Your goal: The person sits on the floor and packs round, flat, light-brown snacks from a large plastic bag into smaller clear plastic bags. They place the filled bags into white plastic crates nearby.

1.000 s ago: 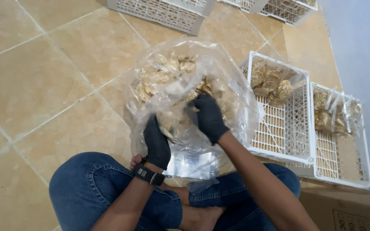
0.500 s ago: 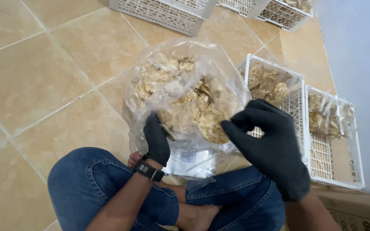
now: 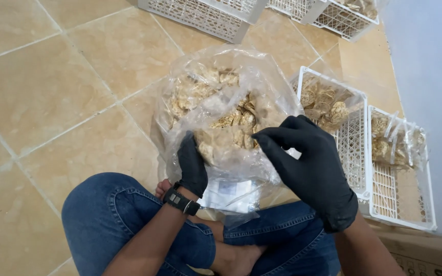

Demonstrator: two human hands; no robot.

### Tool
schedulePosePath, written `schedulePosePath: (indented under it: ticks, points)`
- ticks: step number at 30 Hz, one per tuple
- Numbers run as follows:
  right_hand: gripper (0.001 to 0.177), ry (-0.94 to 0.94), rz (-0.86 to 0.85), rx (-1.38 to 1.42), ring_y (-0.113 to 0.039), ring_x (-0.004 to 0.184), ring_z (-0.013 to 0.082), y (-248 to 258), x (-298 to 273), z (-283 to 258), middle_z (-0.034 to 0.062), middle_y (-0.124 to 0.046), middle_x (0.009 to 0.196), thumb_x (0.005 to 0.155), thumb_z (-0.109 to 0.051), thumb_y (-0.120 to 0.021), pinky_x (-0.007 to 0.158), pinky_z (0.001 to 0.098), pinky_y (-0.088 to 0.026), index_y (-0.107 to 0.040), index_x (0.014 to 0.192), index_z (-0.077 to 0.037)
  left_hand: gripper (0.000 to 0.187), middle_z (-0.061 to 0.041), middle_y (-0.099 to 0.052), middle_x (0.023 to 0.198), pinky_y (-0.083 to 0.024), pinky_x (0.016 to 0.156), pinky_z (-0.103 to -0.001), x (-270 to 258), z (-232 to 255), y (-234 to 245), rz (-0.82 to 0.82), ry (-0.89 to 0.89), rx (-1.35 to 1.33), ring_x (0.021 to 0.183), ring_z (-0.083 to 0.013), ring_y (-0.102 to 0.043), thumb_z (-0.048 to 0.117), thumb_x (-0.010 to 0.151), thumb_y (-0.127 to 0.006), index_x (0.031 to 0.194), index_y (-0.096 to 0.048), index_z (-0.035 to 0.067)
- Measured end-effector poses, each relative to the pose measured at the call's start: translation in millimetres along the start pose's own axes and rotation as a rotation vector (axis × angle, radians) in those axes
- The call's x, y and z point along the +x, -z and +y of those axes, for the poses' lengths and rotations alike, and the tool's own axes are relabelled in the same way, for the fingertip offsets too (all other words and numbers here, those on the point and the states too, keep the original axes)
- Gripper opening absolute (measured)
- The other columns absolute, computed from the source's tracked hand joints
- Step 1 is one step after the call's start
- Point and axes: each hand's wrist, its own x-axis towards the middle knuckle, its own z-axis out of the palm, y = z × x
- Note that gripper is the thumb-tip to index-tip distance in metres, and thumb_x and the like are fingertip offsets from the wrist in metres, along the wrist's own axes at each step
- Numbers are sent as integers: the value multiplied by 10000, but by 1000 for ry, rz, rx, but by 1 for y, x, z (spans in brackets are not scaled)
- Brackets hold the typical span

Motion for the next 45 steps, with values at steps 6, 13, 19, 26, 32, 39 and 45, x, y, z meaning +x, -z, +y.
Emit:
schedulePosePath:
  ticks: [6,13,19,26,32,39,45]
  points:
    - [48,-120,206,65,-580,718,243,-26,5,53,103,-565,672,823,-99,-639,618,300,-456,-668,862,-102,311,-60,-546,1149,-405,915,-388,40,-47,24,35,48,-203,1071,-183,-505,271,888,-488,1139,-533,95]
    - [233,-409,-124,-115,-609,890,264,-134,19,153,82,-646,882,757,-175,-582,778,368,-485,-628,984,-147,338,-66,-552,1160,-442,897,-379,30,-15,21,61,67,-87,1074,-196,-538,308,877,-487,1141,-530,101]
    - [393,-381,108,68,-594,883,334,-164,42,162,186,-609,932,736,-221,-674,754,413,-495,-571,1052,-11,326,-57,-546,1169,-396,931,-405,25,-7,25,72,33,-95,1111,-221,-510,284,872,-503,1135,-533,94]
    - [222,-531,79,-1,-583,914,358,-198,48,218,137,-642,854,781,-288,-541,792,441,-473,-612,921,-130,329,-38,-566,1106,-411,915,-412,37,-16,24,124,102,-137,1072,-202,-533,319,837,-552,1099,-566,122]
    - [398,-689,96,-4,-615,860,312,-238,34,257,56,-649,764,602,-471,-726,743,395,-500,-591,821,-168,382,-58,-550,1148,-393,935,-427,28,-6,19,116,112,-136,1111,-211,-504,341,822,-568,1130,-554,117]
    - [216,-650,234,143,-616,835,272,-208,26,218,24,-650,706,673,-357,-711,730,350,-486,-637,769,-179,351,-19,-580,980,-450,818,-379,52,-42,39,138,165,-176,923,-154,-553,388,789,-621,1027,-603,132]
    - [165,-655,241,448,-627,791,162,-172,28,172,46,-664,721,640,-200,-735,722,295,-487,-676,786,-151,305,-27,-607,907,-500,733,-335,40,-16,22,152,190,-199,827,-163,-601,379,791,-621,978,-610,138]
